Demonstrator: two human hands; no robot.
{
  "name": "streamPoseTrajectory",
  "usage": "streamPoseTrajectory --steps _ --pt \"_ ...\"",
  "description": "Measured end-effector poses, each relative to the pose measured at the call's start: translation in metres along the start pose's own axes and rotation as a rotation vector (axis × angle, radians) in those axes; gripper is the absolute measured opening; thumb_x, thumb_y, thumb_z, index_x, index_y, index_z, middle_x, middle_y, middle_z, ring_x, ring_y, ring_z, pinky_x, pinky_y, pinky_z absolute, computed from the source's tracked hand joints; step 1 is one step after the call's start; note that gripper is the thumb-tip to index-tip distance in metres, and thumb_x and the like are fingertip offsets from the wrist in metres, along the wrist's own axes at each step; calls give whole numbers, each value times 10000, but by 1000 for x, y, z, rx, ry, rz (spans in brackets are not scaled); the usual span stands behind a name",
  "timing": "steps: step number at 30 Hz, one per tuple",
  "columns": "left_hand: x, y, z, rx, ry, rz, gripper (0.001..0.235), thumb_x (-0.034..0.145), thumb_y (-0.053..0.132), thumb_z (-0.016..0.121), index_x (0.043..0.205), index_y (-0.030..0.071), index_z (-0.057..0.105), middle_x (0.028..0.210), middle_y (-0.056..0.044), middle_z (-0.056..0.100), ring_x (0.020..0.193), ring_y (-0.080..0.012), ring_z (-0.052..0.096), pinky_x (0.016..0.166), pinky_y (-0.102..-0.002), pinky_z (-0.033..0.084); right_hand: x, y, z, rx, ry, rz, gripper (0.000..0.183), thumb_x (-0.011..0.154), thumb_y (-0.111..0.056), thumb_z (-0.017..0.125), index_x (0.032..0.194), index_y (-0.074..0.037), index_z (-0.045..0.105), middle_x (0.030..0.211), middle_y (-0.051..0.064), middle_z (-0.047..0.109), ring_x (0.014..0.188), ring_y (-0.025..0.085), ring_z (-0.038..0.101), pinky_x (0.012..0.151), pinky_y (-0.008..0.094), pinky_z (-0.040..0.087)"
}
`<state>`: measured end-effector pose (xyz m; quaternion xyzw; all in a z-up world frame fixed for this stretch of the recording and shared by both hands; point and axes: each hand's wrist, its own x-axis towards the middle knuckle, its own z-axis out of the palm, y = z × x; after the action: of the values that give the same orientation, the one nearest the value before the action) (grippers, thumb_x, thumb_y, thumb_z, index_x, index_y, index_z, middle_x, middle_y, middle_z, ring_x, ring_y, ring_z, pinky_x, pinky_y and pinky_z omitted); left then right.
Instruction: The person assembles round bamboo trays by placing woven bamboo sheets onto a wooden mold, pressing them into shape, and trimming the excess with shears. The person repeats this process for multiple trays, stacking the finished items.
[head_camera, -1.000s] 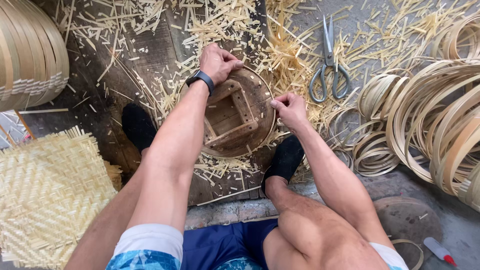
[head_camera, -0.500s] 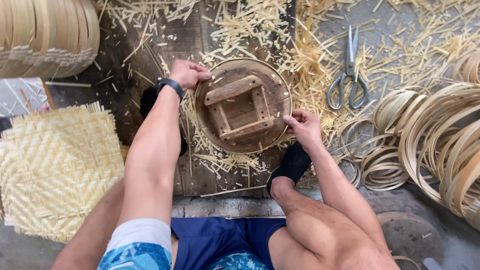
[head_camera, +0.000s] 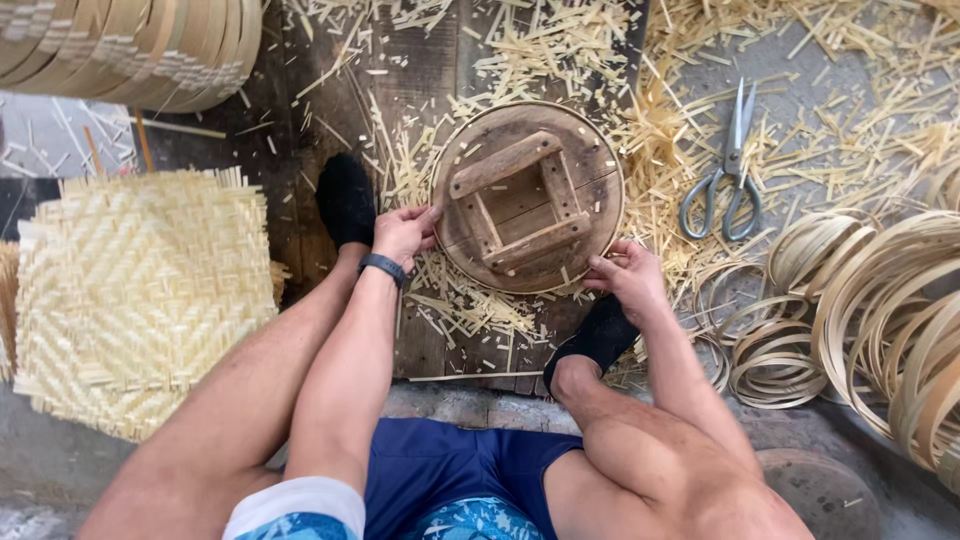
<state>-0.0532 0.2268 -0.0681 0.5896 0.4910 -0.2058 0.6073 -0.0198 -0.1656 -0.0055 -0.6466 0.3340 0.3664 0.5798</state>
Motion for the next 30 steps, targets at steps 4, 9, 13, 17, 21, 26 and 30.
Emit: streamPoseTrajectory --steps 4,9,13,17,21,26,30 --pt "2 -11 6 -123 6 13 330 888 183 821 1091 -54 713 952 -132 756 712 -173 725 612 -316 615 -4 10 3 106 -1 -80 275 904 16 700 1156 71 605 951 193 726 765 248 746 644 353 655" --pt "-44 -5 33 -88 84 -33 344 875 193 775 1147 -2 692 1050 -126 758 824 -191 738 682 -311 629 11 -1 -7 238 78 -155 251 932 -2 700 1172 23 630 995 142 746 788 216 747 678 325 656" --pt "-96 -25 63 -79 -33 -279 371 877 90 767 1180 -1 574 1096 -189 724 900 -261 753 747 -333 640 18 13 -6 213 7 -60 170 925 -12 716 1070 36 641 931 137 738 763 220 753 681 338 665" --pt "-97 -43 79 -344 -75 -215 268 907 38 700 1136 -84 637 1037 -202 747 826 -262 764 725 -354 637 27 30 -1 219 -28 -120 130 911 -23 730 987 49 653 866 129 705 707 216 724 640 376 673" --pt "-96 -47 81 -387 -20 -213 306 891 17 715 1135 -83 560 1012 -213 734 779 -261 778 718 -359 684 18 22 0 187 9 -96 147 924 -29 739 998 60 648 882 156 713 711 231 714 648 376 652" --pt "-75 -10 63 312 235 24 749 759 52 892 1361 -15 451 1271 -175 565 1120 -282 638 948 -425 533 -26 -26 13 -542 360 -403 505 857 -137 839 1221 90 574 1064 214 689 966 296 676 862 430 565" --pt "-19 47 45 -19 95 337 552 956 248 801 1412 33 577 1327 -100 644 1166 -163 625 1010 -320 490 -52 -73 31 -175 104 -424 559 927 -202 706 1371 70 501 1205 201 663 1107 267 703 1021 411 569"
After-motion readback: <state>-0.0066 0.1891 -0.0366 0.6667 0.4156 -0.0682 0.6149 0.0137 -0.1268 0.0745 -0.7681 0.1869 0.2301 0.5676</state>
